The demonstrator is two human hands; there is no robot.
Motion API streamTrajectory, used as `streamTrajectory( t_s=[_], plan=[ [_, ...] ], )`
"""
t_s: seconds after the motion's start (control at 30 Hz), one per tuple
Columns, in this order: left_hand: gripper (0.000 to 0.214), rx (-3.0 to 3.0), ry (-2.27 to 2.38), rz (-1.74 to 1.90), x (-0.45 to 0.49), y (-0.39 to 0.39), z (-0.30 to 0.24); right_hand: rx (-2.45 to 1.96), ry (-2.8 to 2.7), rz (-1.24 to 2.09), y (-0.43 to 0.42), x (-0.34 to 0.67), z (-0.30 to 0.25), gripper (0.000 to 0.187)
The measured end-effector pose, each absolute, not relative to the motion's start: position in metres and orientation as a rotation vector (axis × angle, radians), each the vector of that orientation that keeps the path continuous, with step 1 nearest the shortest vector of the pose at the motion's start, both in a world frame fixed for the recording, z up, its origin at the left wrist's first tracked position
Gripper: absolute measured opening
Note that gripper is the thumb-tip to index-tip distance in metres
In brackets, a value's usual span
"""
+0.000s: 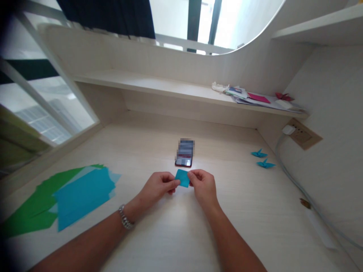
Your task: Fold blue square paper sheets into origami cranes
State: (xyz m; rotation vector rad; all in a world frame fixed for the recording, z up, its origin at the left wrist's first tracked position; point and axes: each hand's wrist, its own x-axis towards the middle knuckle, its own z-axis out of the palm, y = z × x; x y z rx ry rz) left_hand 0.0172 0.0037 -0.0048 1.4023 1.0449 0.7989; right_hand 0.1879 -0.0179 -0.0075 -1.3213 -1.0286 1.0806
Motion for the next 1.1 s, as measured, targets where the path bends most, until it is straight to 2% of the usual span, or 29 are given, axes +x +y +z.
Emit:
streamTrajectory(
  t_s=[0.27,0.47,0.9,1.1],
  plan=[
    [0.033,1.525,1.023,0.82,0.014,0.002,-0.004,-1.333,-0.797,1.166,-0.015,0.193,-0.006,0.031],
    [0.03,1.316,0.879,0.834,0.017,0.002,-0.002,-1.299,-0.992,1.161,-0.015,0.191,-0.009,0.029],
    [0.033,1.26,0.961,0.951,0.019,0.003,-0.002,-1.319,-1.146,1.118,-0.019,0.182,-0.009,0.025],
    [0.031,1.317,0.935,0.76,0.019,0.001,-0.003,-1.345,-1.088,1.074,-0.018,0.183,-0.009,0.028]
  ],
)
